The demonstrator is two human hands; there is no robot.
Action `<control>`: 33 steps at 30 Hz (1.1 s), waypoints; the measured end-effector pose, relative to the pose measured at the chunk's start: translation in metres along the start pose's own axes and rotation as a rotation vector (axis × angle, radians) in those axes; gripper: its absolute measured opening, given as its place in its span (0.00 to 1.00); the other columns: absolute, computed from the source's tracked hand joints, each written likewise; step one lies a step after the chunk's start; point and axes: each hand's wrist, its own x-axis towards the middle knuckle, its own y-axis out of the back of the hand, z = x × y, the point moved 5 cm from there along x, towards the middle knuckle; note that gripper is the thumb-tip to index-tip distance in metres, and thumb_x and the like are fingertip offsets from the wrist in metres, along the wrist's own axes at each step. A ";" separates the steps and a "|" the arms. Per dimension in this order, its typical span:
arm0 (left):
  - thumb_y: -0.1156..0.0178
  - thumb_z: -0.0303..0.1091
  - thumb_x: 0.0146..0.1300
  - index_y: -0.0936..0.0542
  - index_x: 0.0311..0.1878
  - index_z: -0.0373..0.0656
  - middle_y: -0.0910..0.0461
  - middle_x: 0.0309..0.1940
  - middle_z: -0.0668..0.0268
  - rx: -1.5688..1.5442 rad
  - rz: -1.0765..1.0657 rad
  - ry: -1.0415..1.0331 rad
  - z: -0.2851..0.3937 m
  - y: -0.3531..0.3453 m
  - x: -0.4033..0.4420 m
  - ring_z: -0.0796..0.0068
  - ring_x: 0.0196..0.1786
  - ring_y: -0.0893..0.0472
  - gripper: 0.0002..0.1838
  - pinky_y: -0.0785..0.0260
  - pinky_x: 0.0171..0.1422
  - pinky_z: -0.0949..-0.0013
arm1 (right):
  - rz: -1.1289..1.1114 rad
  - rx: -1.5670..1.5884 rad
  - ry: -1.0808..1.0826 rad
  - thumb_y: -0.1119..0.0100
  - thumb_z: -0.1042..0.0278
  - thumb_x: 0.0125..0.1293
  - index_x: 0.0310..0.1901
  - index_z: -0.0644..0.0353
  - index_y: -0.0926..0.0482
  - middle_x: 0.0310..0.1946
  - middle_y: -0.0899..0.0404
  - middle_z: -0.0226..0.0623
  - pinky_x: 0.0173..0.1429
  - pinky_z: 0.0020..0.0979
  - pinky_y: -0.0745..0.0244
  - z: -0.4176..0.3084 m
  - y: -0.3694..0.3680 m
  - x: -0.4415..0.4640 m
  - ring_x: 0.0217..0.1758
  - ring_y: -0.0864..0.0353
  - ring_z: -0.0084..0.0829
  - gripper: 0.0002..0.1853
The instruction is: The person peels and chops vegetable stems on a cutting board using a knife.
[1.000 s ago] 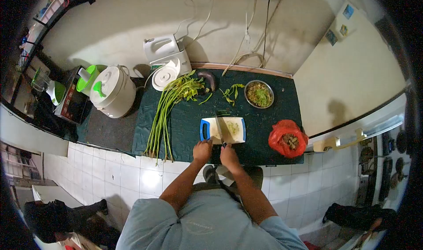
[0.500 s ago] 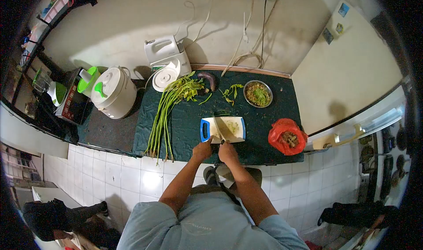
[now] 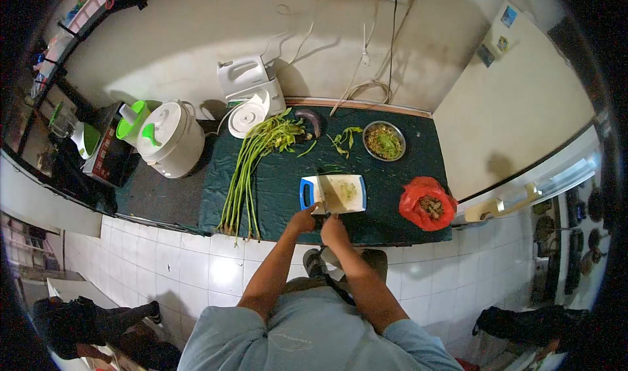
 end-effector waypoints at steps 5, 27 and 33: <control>0.42 0.29 0.49 0.45 0.74 0.61 0.17 0.39 0.46 -0.013 0.054 -0.016 -0.002 -0.002 -0.003 0.50 0.42 0.17 0.46 0.25 0.46 0.51 | -0.031 -0.075 -0.094 0.56 0.64 0.69 0.52 0.74 0.35 0.40 0.21 0.64 0.49 0.53 0.24 0.005 -0.008 -0.002 0.45 0.20 0.58 0.19; 0.46 0.37 0.57 0.50 0.74 0.63 0.20 0.47 0.43 -0.017 -0.025 0.168 0.047 0.030 -0.048 0.44 0.50 0.20 0.41 0.28 0.53 0.48 | -0.015 0.012 -0.016 0.60 0.69 0.69 0.53 0.75 0.33 0.33 0.19 0.59 0.40 0.50 0.21 0.031 -0.030 0.009 0.38 0.17 0.54 0.18; 0.48 0.30 0.53 0.53 0.75 0.61 0.20 0.44 0.41 -0.086 -0.069 0.162 0.043 0.024 -0.038 0.42 0.49 0.20 0.45 0.29 0.52 0.46 | -0.017 -0.210 0.020 0.59 0.68 0.69 0.54 0.75 0.36 0.34 0.19 0.60 0.42 0.50 0.21 0.014 -0.010 0.003 0.39 0.17 0.55 0.19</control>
